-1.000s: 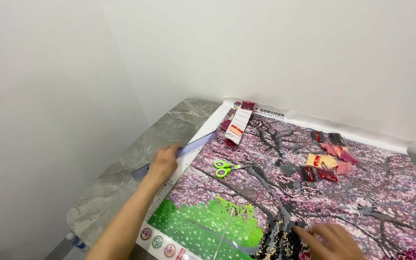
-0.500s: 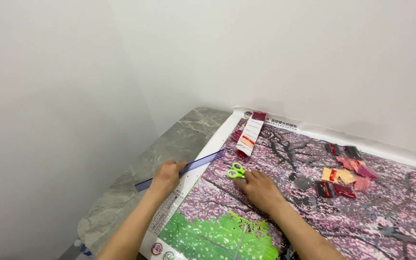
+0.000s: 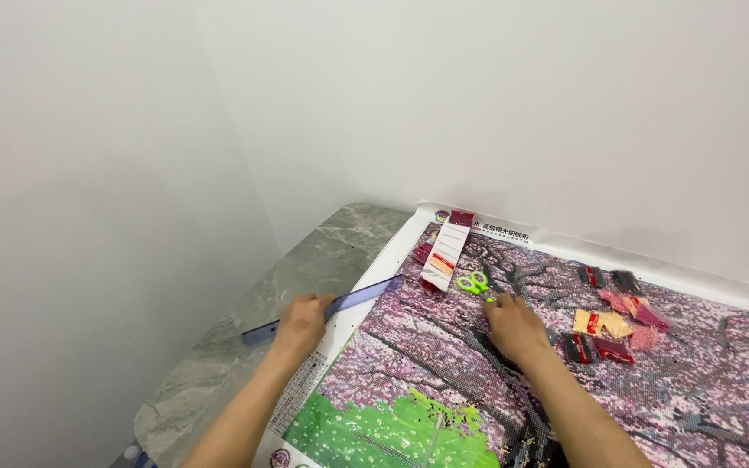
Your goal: A person is working on a diamond painting project, meticulously placing small colored resin beads onto a pre-printed adhesive canvas using a specialized pen tool.
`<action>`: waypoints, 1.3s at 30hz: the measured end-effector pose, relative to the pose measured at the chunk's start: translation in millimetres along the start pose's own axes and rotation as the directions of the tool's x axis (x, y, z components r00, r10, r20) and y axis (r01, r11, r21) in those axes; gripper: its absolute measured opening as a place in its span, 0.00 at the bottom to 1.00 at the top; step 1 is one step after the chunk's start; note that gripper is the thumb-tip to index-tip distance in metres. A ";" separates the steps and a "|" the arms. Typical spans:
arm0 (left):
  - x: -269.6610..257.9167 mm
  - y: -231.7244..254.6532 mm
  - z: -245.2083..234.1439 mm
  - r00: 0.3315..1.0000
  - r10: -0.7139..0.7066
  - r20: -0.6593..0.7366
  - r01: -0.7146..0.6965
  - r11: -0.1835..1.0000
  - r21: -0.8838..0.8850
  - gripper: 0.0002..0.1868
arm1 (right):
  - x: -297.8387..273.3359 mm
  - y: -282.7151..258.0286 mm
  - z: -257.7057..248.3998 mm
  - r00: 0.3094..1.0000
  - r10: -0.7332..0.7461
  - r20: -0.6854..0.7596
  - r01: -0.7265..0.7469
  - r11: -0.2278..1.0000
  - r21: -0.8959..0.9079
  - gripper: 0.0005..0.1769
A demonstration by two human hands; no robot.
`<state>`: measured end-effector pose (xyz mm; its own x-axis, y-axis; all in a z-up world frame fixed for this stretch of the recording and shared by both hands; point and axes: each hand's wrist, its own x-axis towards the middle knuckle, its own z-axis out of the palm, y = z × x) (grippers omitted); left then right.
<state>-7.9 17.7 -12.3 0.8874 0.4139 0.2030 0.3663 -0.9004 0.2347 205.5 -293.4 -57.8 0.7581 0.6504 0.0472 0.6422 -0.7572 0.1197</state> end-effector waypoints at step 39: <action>-41.4 6.6 37.4 0.980 -0.094 0.174 0.087 0.995 0.045 0.35 | 30.5 -61.1 -87.5 0.942 0.174 0.288 -0.176 0.984 -0.021 0.36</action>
<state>-31.7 -10.4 -54.8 0.8841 0.4671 0.0120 0.4546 -0.8659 0.2088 179.5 -222.0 23.1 0.8584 0.4634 -0.2201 0.4967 -0.8581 0.1302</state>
